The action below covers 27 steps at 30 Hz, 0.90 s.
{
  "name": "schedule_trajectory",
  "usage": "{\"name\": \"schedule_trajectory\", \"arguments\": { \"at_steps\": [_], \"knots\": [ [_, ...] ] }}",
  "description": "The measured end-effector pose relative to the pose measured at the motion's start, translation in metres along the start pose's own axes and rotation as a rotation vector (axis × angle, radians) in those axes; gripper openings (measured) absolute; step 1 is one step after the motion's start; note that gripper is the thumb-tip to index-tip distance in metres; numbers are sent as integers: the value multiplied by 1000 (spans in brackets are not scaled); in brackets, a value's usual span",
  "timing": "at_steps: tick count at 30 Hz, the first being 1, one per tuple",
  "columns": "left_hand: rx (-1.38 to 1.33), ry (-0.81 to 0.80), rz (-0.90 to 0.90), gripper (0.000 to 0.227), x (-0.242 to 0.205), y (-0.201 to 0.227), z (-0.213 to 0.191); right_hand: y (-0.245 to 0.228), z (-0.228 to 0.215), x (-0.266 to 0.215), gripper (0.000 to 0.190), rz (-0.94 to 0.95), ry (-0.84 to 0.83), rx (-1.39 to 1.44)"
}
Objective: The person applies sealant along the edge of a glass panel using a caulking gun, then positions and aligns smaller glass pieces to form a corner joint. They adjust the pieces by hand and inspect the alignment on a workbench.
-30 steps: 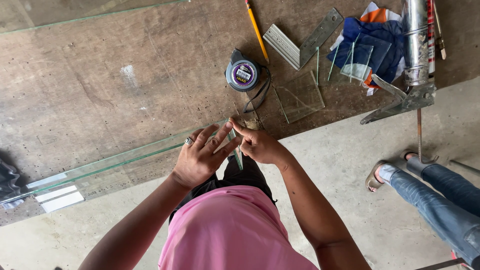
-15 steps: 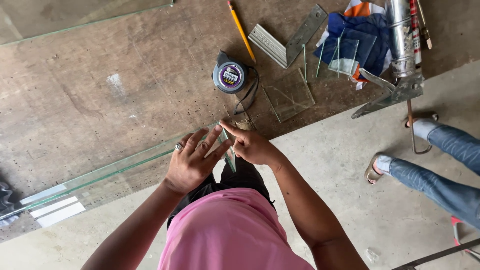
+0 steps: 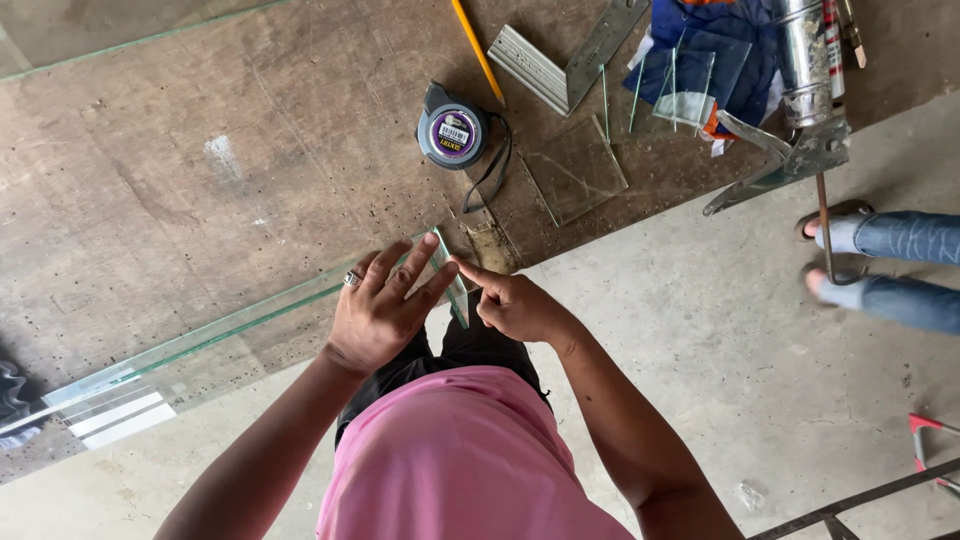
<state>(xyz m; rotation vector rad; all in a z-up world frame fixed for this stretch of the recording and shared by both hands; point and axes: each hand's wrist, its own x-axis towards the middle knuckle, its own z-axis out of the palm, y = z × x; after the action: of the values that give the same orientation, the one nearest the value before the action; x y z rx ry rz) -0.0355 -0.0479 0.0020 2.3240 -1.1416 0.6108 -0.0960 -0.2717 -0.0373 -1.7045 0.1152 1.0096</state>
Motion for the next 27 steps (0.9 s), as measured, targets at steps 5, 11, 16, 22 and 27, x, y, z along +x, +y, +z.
{"name": "schedule_trajectory", "arguments": {
  "at_steps": [5, 11, 16, 22, 27],
  "knots": [
    [-2, -11, 9, 24, 2, 2, -3, 9, 8, -9, 75, 19, 17, -14],
    [-4, -11, 6, 22, -2, 2, -2, 2, 10, -20, 76, 65, 21, -43],
    [6, -7, 8, 21, -3, 3, -2, -1, 11, -31, 74, 84, 9, -57],
    [10, -31, 5, 22, -4, 3, -3, 13, 16, -49, 62, 74, 47, -59],
    [32, -13, 7, 27, -1, 5, -5, 29, 20, -49, 68, -100, 610, -254]
  ]
}}
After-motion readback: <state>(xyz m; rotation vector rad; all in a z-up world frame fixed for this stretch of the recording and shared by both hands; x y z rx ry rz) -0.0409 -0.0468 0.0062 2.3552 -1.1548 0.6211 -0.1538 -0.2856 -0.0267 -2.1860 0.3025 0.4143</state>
